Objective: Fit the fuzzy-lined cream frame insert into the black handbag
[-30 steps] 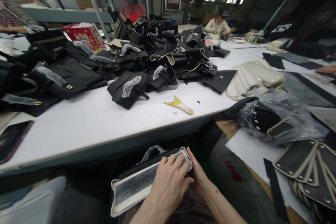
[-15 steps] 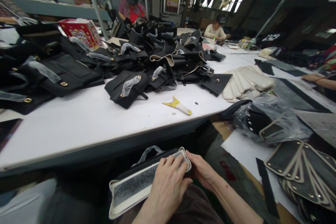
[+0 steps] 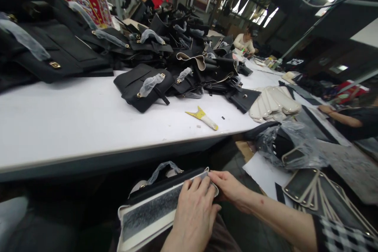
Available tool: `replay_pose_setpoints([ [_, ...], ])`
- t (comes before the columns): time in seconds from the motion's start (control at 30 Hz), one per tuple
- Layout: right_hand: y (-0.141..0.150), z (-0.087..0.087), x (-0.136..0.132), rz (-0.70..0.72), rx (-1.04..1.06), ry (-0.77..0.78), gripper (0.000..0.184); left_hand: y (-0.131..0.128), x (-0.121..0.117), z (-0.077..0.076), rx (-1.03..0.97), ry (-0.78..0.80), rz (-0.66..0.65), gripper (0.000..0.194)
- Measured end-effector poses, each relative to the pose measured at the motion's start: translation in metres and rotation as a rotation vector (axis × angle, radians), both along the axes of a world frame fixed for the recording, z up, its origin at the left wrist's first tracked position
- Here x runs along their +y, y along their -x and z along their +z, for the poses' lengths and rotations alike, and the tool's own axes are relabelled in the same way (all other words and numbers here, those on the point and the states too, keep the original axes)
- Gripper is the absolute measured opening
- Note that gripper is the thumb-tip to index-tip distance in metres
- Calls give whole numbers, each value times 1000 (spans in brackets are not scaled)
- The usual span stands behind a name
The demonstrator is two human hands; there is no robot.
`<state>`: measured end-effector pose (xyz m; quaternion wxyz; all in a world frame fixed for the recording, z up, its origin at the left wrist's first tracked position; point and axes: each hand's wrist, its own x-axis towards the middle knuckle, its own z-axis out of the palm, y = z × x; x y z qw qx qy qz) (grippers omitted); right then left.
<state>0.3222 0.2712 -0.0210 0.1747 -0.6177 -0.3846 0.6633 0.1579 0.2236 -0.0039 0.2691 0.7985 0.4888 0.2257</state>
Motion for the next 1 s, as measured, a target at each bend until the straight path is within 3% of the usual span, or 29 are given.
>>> replay_pose_setpoints([
  [0.2,13,-6,1,25,-55,-326,37,7,6,-2,-64,41,43,34],
  [0.4,11,1,-15,-135,151,-12,41,14,0,0,-21,58,80,22],
  [0.63,-4,10,-5,-12,341,114,33,18,-3,1,-61,85,46,33],
  [0.77,-9,15,5,85,295,158,33,20,-2,0,-95,104,44,31],
  [1.0,4,22,15,141,-25,117,38,22,2,3,-112,167,30,32],
])
